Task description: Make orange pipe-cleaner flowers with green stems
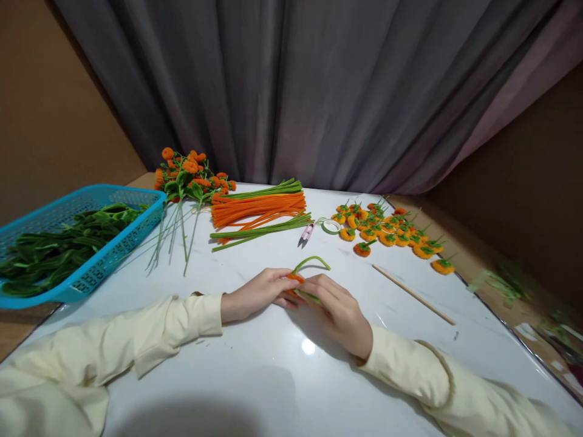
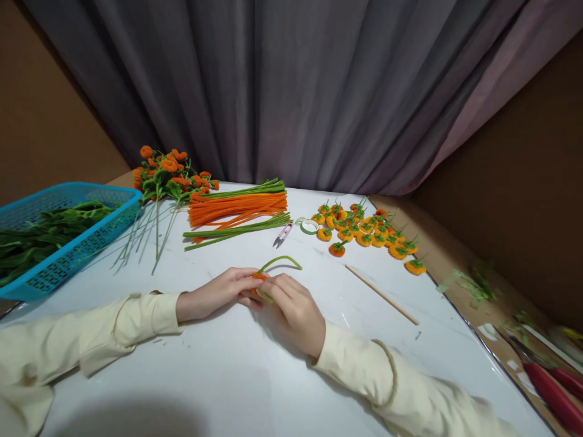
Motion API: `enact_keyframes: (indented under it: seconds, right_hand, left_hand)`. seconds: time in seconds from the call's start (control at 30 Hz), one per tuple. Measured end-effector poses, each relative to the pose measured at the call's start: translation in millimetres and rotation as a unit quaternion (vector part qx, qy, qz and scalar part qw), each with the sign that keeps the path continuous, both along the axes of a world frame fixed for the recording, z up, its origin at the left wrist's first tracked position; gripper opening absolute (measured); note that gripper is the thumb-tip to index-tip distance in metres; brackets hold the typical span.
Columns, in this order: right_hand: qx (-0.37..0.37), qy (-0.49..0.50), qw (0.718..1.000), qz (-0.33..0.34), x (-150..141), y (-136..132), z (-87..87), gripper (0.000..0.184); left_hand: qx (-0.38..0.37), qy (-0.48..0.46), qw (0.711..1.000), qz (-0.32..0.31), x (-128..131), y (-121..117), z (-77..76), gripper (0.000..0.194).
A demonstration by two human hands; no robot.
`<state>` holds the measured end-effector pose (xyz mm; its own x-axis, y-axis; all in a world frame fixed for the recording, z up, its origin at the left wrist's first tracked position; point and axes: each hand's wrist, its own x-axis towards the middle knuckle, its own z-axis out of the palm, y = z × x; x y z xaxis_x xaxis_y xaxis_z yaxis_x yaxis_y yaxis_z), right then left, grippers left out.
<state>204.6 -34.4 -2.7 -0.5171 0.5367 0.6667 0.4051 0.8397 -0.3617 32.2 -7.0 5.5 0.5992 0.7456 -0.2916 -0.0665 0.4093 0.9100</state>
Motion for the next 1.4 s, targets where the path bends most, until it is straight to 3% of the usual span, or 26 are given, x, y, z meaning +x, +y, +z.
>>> enact_keyframes:
  seconds: [0.1, 0.23, 0.47, 0.7, 0.9, 1.2, 1.3, 1.4]
  right_hand:
    - [-0.081, 0.043, 0.995, -0.022, 0.7, 3.3, -1.0, 0.016]
    - [-0.112, 0.051, 0.991, -0.044, 1.0, 5.7, -1.0, 0.012]
    - [-0.097, 0.033, 0.994, -0.049, 1.1, 7.4, -6.2, 0.012]
    - [-0.020, -0.026, 0.999, -0.032, 2.7, 10.2, -6.4, 0.015]
    - [-0.011, -0.048, 0.998, -0.047, 2.3, 7.0, -3.0, 0.010]
    - [0.042, -0.105, 0.993, -0.042, -3.8, -6.6, 3.8, 0.017]
    - [-0.012, -0.105, 0.993, -0.055, -4.8, -12.3, 4.5, 0.018]
    - [-0.187, -0.070, 0.976, -0.086, -6.2, -18.2, 9.4, 0.019]
  left_hand:
    - [-0.002, 0.004, 1.000, -0.022, -2.5, 1.9, -0.1, 0.029]
    - [0.005, -0.006, 0.999, -0.040, -4.3, 2.8, -1.0, 0.029]
    - [0.018, -0.004, 0.998, -0.062, -6.6, 2.5, -4.0, 0.027]
    - [0.088, 0.026, 0.994, -0.066, -2.8, -2.0, -7.6, 0.022]
    - [0.130, 0.037, 0.990, -0.045, -2.3, -4.5, -12.8, 0.020]
    - [0.249, 0.099, 0.963, -0.019, -4.6, -7.7, -10.4, 0.025]
    - [0.334, 0.172, 0.927, -0.006, -6.7, -8.4, -9.2, 0.029]
    - [0.429, 0.226, 0.874, 0.007, -10.0, -9.7, -10.2, 0.033]
